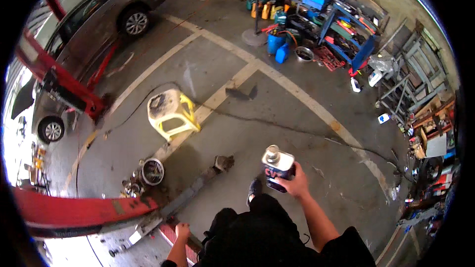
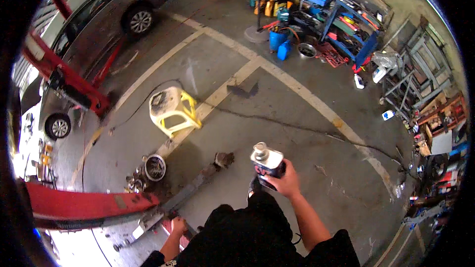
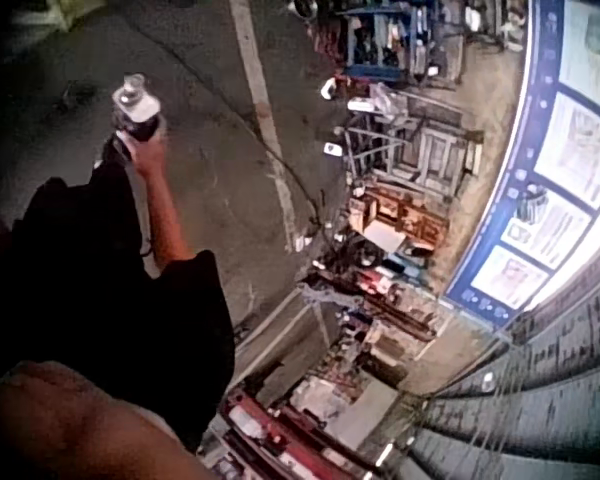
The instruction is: The person walks through a garage, picks up a floor jack, retrieves a bottle of CVT fluid and a funnel, then pours the fluid into the jack's reservoir using the funnel. The person handles the bottle and funnel with both hands and completes the pour.
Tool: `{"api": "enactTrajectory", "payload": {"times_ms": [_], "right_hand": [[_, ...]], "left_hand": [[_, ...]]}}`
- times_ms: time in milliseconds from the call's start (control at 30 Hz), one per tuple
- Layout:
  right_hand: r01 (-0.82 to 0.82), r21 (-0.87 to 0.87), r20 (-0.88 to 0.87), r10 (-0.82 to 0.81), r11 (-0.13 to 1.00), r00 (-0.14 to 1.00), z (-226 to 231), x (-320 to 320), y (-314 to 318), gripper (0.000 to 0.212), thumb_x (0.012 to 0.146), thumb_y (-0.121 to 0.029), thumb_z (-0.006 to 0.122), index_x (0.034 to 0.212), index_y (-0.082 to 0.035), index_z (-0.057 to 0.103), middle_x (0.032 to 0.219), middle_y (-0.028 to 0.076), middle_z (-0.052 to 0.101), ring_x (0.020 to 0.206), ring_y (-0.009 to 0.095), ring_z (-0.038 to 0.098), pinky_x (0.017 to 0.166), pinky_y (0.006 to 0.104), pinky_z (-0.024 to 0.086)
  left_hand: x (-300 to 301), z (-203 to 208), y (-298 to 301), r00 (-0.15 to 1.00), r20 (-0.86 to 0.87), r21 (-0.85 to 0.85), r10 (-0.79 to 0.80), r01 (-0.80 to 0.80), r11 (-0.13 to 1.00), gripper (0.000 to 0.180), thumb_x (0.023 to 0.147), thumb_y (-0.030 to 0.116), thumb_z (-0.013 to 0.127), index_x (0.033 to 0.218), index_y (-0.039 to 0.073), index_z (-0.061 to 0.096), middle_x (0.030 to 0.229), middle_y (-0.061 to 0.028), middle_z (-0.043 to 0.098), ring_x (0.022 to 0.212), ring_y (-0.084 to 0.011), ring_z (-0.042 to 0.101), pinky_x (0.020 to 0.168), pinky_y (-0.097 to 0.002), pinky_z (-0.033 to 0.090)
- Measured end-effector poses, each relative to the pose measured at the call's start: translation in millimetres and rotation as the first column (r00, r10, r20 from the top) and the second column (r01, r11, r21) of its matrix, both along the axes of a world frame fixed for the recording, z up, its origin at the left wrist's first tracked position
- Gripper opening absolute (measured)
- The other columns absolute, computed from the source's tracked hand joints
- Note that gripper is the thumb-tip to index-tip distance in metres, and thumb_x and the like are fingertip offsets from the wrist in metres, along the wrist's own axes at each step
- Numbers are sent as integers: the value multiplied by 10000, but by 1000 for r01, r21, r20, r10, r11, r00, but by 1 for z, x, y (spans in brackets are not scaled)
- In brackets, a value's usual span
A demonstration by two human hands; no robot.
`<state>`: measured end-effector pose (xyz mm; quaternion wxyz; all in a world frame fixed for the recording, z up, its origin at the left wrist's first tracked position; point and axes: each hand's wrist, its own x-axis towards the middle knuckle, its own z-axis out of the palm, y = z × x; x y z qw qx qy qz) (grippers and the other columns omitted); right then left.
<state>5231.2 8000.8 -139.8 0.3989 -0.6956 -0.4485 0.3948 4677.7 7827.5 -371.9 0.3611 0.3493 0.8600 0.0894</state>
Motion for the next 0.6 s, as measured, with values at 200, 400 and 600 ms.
{"api": "enactTrajectory", "payload": {"times_ms": [200, 400, 600], "right_hand": [[-68, 12, 14, 68, 998, 998, 17, 41, 130, 792, 665, -283, 914, 1315, -29, 541, 1232, 152, 654, 1152, 265, 636, 1003, 390, 491], [-185, -2, 49, 185, 983, 982, -5, 39, 273, 834, 655, -299, 919, 1338, -20, 528, 1248, 169, 644, 1167, 295, 628, 1014, 402, 487], [-151, 40, 17, 151, 988, 988, -8, 70, 441, 803, 659, -249, 914, 1321, 4, 537, 1251, 179, 654, 1178, 306, 635, 1032, 414, 478]], "left_hand": [[48, 25, 107, 993, 9, -53, 117, -116, 992, 361, 923, 289, 613, 862, -42, 746, 722, -191, 698, 581, -274, 667, 603, -419, 545], [103, 7, 249, 915, 317, -135, 249, -216, 967, 306, 928, 248, 635, 782, -20, 650, 569, -62, 548, 478, -168, 558, 433, -329, 459], [119, -66, 454, 965, 257, -45, 53, -43, 998, 313, 882, 295, 682, 834, -14, 672, 652, -97, 621, 544, -198, 602, 524, -379, 517]]}}
